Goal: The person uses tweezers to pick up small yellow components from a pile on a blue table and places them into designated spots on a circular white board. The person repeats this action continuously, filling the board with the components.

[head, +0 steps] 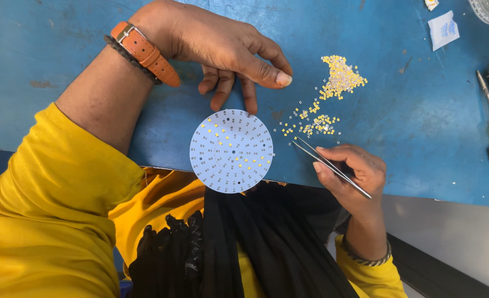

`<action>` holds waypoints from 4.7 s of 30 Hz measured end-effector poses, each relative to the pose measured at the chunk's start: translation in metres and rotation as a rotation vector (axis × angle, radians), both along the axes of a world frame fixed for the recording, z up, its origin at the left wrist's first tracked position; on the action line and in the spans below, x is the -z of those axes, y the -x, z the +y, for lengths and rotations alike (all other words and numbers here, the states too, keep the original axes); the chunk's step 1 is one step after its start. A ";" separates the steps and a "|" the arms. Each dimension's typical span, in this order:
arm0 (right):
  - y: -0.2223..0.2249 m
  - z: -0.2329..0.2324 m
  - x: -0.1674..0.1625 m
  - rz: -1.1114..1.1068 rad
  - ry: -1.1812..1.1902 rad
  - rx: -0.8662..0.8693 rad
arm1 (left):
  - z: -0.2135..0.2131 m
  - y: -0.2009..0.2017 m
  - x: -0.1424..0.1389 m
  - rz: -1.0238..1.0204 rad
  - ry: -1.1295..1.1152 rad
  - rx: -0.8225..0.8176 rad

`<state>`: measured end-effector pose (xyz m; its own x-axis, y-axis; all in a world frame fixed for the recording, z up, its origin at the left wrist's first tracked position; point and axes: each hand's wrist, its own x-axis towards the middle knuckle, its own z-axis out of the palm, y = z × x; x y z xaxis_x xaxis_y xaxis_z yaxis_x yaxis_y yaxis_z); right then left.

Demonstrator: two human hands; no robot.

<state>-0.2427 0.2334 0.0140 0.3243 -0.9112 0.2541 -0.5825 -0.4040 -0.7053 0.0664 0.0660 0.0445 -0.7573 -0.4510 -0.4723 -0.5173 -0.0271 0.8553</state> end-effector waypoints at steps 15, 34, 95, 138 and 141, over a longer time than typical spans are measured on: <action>0.000 0.003 -0.001 -0.032 -0.012 -0.010 | -0.003 0.000 0.001 0.031 -0.043 0.021; -0.021 0.008 -0.004 -0.078 -0.054 -0.254 | -0.001 -0.002 0.006 0.059 -0.015 0.011; -0.008 -0.010 -0.005 -0.014 -0.030 -0.076 | -0.003 -0.001 0.000 0.036 -0.067 0.032; -0.037 0.009 -0.006 -0.021 -0.042 0.117 | -0.001 0.000 -0.007 0.000 -0.031 0.020; -0.039 0.008 -0.006 -0.006 -0.030 0.096 | -0.001 0.000 -0.005 0.010 -0.023 0.030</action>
<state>-0.2033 0.2416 0.0202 0.2333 -0.9454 0.2275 -0.6135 -0.3246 -0.7198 0.0667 0.0653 0.0498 -0.7753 -0.4167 -0.4747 -0.5096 -0.0313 0.8598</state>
